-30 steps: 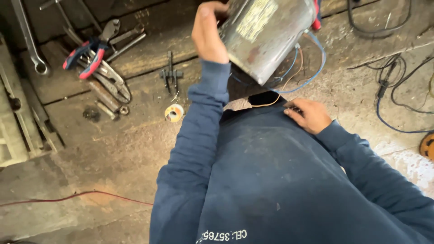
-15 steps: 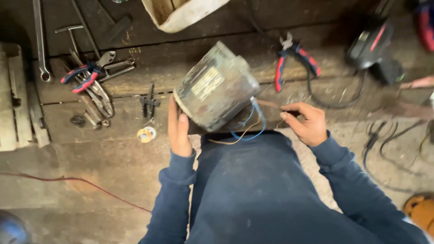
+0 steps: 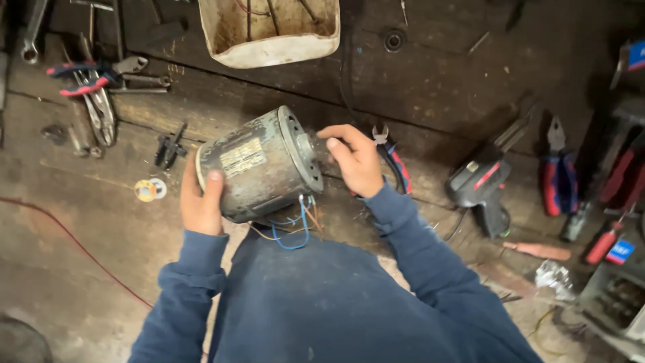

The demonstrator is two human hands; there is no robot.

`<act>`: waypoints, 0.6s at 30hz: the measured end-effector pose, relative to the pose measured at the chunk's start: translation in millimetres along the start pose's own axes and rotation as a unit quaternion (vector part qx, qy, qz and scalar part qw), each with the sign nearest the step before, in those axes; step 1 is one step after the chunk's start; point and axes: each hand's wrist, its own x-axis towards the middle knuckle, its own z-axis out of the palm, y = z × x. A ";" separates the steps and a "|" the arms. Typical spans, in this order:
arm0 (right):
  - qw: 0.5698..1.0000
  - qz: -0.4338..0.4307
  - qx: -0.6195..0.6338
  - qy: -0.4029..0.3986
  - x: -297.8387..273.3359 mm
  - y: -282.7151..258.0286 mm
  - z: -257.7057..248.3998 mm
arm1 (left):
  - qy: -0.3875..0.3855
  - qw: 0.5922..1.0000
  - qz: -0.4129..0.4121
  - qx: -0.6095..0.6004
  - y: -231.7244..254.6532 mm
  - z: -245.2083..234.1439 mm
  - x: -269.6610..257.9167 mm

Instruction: The person works on a cylindrical electric motor, manipulating wires and using a hammer to tap the motor casing and shaft. They rotate the motor, insert a metal rod into the shaft, and repeatedly strike the casing with a hammer while holding the motor steady.

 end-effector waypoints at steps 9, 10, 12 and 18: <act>0.970 0.172 0.170 -0.004 27.8 65.5 23.5 | -0.033 0.996 -0.084 -0.017 -73.1 -51.8 49.1; 0.970 0.176 0.169 -0.008 29.6 64.8 23.8 | -0.030 0.995 -0.089 -0.018 -80.6 -52.7 48.1; 0.986 0.136 0.092 -0.001 37.5 62.3 25.9 | -0.039 0.986 -0.126 -0.103 -93.7 -54.7 51.8; 0.996 0.043 -0.003 -0.076 29.3 47.1 37.9 | -0.023 0.976 -0.156 -0.152 -134.5 -53.3 58.5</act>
